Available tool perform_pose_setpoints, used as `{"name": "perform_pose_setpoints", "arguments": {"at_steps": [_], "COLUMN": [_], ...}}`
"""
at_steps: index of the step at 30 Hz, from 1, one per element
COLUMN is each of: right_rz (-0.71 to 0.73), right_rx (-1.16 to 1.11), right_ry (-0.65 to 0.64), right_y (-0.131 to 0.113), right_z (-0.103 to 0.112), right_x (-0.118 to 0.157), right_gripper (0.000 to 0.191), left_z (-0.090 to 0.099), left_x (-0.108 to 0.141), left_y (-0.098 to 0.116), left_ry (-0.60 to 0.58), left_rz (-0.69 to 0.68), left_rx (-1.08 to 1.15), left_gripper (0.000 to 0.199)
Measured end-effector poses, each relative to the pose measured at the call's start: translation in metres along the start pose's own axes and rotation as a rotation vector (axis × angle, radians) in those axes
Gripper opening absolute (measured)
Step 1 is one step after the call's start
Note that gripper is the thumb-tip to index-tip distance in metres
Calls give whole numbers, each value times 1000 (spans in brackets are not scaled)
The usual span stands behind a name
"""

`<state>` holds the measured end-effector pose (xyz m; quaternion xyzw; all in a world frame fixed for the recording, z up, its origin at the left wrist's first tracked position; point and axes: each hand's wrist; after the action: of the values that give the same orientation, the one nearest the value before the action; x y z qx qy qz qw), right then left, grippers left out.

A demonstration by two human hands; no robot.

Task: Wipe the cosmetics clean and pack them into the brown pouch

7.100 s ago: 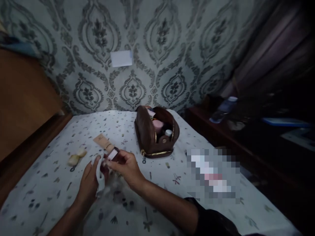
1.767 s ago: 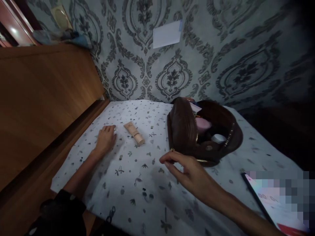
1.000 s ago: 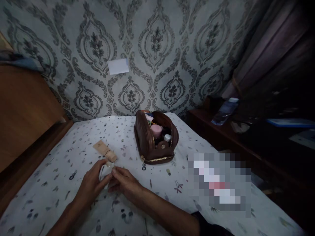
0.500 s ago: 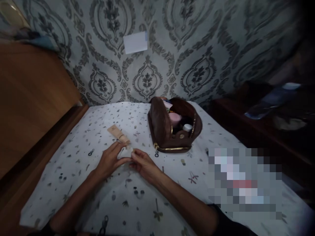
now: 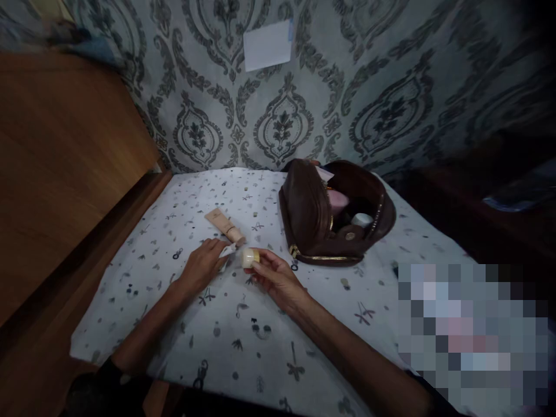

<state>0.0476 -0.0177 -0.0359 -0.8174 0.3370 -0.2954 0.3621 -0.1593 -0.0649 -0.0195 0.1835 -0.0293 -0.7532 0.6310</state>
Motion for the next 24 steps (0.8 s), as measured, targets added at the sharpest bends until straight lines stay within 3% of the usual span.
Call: {"name": "perform_pose_setpoints", "arguments": {"at_steps": [4,7,9,11,14,19,24], "right_rz": [56,114,163,220,277,391,292], "right_rx": [84,174,246,315,421,539,399], "right_ry": [33,59,59,36,-24,-110,-164], "right_y": [3,7,10,12,13,7,8], "right_z": [3,3,2,1,-1,-1,0], "right_x": [4,6,6,8,12,21,21], "right_gripper": [47,44,41,38,35,34,43], "left_z": [4,6,6,4,3,-1,-10], "left_x": [2,6,8,9,5,-6,-10], "left_y": [4,22,42,63,83,75,75], "left_ry": [166,314,316,226,111,68,-49], "left_rz": [-11,-66,-124,-124,21,403,673], "left_rx": [34,119,230,346,563,1119,1741], "left_gripper": [23,26,29,31,33,39,57]}}
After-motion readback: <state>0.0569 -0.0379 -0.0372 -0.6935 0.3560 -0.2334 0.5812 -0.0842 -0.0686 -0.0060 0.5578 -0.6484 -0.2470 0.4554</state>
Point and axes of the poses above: each hand's wrist, its own x-axis away from the middle knuckle, its own z-axis out of the back of the hand, y = z × x, and after that the axes turned 8 degrees about x, right-handed
